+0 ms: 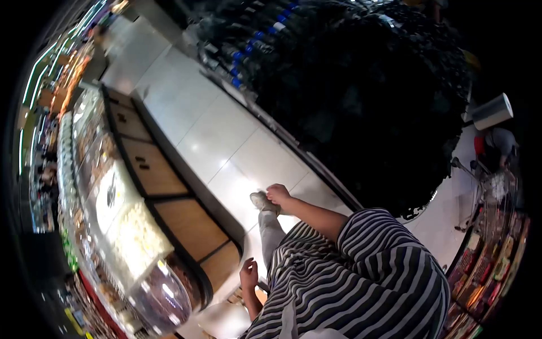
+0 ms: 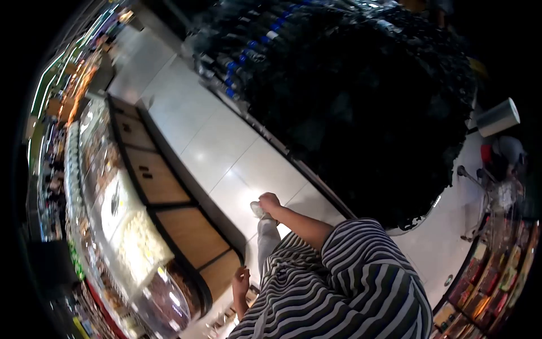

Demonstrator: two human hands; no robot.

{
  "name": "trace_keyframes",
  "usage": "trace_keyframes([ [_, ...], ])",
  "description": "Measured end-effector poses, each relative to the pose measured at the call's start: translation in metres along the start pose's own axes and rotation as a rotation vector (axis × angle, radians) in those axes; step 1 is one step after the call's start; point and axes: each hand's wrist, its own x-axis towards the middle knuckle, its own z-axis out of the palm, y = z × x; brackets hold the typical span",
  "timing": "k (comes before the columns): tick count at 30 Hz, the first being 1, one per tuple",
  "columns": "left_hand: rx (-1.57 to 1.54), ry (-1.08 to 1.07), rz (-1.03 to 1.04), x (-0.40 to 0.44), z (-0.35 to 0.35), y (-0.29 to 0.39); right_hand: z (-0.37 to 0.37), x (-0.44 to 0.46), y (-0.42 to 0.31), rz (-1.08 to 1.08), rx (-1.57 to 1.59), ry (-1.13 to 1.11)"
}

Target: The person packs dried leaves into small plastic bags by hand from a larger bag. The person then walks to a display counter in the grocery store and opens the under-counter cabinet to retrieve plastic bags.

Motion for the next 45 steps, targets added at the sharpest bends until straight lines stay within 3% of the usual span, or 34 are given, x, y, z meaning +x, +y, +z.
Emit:
trace_keyframes([
  [2,0.03,-0.092,0.107,0.058,-0.019,0.002,-0.035,0.05,-0.01,0.385,0.407,0.023],
  [5,0.151,-0.238,0.232,0.15,-0.048,0.037,-0.054,0.079,0.004,0.206,0.16,0.154],
  [6,0.105,-0.215,0.424,0.21,-0.029,-0.03,-0.056,0.073,-0.002,0.186,0.009,0.164],
  [8,0.255,-0.48,0.456,0.28,-0.064,0.044,-0.055,0.071,-0.019,0.182,-0.106,0.258],
  [10,0.325,-0.605,0.43,0.366,-0.082,0.089,-0.045,0.078,-0.026,0.174,-0.192,0.362],
  [14,0.728,-0.64,0.667,0.494,-0.097,0.138,-0.021,0.063,-0.057,0.164,-0.19,0.365],
  [17,0.952,-0.651,0.906,0.577,-0.1,0.192,-0.012,0.133,0.006,0.096,-0.023,0.432],
  [18,1.04,-0.621,0.966,0.581,-0.094,0.222,-0.006,0.131,-0.001,0.094,-0.097,0.485],
  [19,0.876,-0.642,0.744,0.583,-0.089,0.249,0.0,0.127,-0.006,0.093,-0.176,0.538],
  [22,0.749,-0.713,0.647,0.579,-0.068,0.317,0.018,0.112,-0.025,0.088,-0.305,0.714],
  [23,0.732,-0.684,0.685,0.58,-0.058,0.326,0.008,0.127,-0.013,-0.065,-0.729,0.588],
  [24,0.778,-0.677,0.91,0.6,-0.045,0.315,-0.005,0.149,0.006,-0.222,-1.143,0.438],
  [25,0.651,-0.721,0.915,0.615,-0.023,0.303,-0.009,0.14,-0.014,-0.214,-1.144,0.448],
  [27,0.537,-0.813,0.888,0.604,-0.016,0.295,-0.003,0.152,-0.03,-0.173,-0.965,0.536],
  [30,0.42,-1.01,0.719,0.534,0.004,0.328,-0.018,0.188,-0.049,-0.029,-0.415,0.603],
  [33,0.497,-0.959,0.664,0.527,0.0,0.331,-0.029,0.188,-0.068,0.123,0.178,0.546],
  [34,0.66,-0.917,0.883,0.551,-0.005,0.321,-0.025,0.187,-0.071,0.117,0.287,0.605],
  [37,0.777,-0.838,1.047,0.595,-0.025,0.311,-0.015,0.173,-0.076,-0.051,0.574,0.644],
  [38,0.789,-0.805,1.053,0.614,-0.028,0.306,-0.015,0.172,-0.068,-0.147,0.46,0.63],
  [39,0.777,-0.794,1.03,0.62,-0.036,0.31,-0.018,0.181,-0.042,-0.357,0.103,0.592],
  [41,0.962,-0.875,0.935,0.619,-0.058,0.344,-0.017,0.194,-0.001,-0.9,-0.805,0.719],
  [44,1.053,-0.931,0.944,0.639,-0.057,0.342,0.007,0.162,0.002,-0.195,-1.018,0.623],
  [45,1.097,-0.959,0.924,0.644,-0.055,0.341,0.018,0.149,0.009,-0.064,-0.737,0.723],
])
